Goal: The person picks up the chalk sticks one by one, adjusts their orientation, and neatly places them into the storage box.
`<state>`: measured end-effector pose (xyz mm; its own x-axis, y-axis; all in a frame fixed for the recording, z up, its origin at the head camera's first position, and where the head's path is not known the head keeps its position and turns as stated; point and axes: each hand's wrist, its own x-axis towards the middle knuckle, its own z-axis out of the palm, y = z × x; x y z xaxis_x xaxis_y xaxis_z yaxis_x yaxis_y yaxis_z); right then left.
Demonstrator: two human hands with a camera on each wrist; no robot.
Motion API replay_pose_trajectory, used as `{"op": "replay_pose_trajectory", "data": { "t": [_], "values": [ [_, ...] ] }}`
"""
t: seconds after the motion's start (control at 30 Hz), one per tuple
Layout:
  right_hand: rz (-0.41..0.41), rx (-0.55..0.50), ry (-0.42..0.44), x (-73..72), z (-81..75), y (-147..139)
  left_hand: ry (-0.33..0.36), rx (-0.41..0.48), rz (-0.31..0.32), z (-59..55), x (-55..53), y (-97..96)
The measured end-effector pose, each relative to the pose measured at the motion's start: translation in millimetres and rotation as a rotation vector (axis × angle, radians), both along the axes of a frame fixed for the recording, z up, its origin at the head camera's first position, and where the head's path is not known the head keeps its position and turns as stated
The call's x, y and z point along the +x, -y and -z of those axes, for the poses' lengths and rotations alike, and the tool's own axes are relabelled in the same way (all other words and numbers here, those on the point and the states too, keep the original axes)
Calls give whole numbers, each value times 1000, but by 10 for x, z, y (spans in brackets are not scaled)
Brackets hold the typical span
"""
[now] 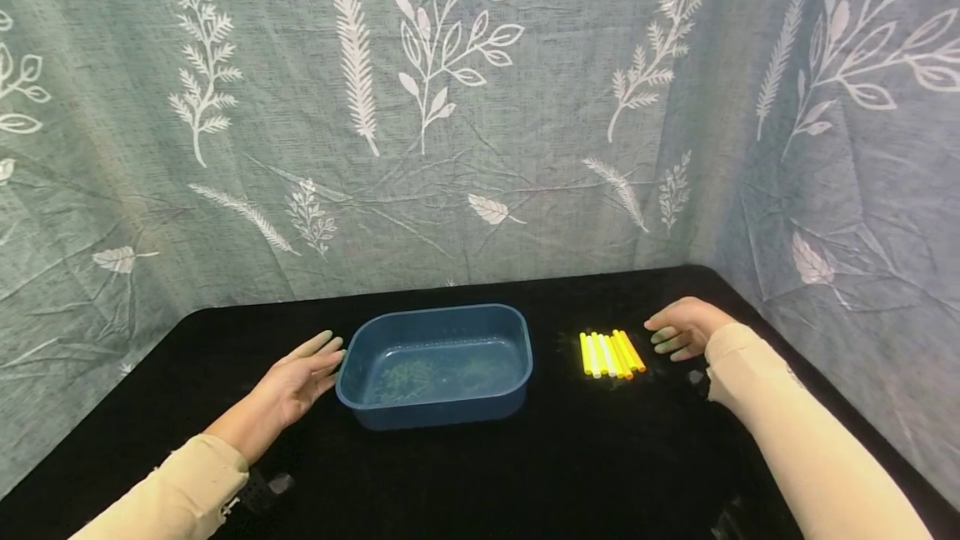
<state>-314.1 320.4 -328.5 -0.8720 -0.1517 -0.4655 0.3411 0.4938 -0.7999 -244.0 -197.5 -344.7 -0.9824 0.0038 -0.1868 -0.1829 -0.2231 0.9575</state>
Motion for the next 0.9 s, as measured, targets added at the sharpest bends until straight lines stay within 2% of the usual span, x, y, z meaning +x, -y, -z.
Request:
{"op": "replay_pose_trajectory", "data": {
  "t": [0.27, 0.53, 0.9],
  "values": [
    [13, -40, 23, -12, 106, -13, -30, 12, -19, 29, -8, -160],
    [39, -44, 38, -32, 169, 10, -64, 9, -27, 68, -11, -200],
    [7, -1, 52, -72, 176, 83, -79, 62, -18, 71, -14, -255]
  ]
}}
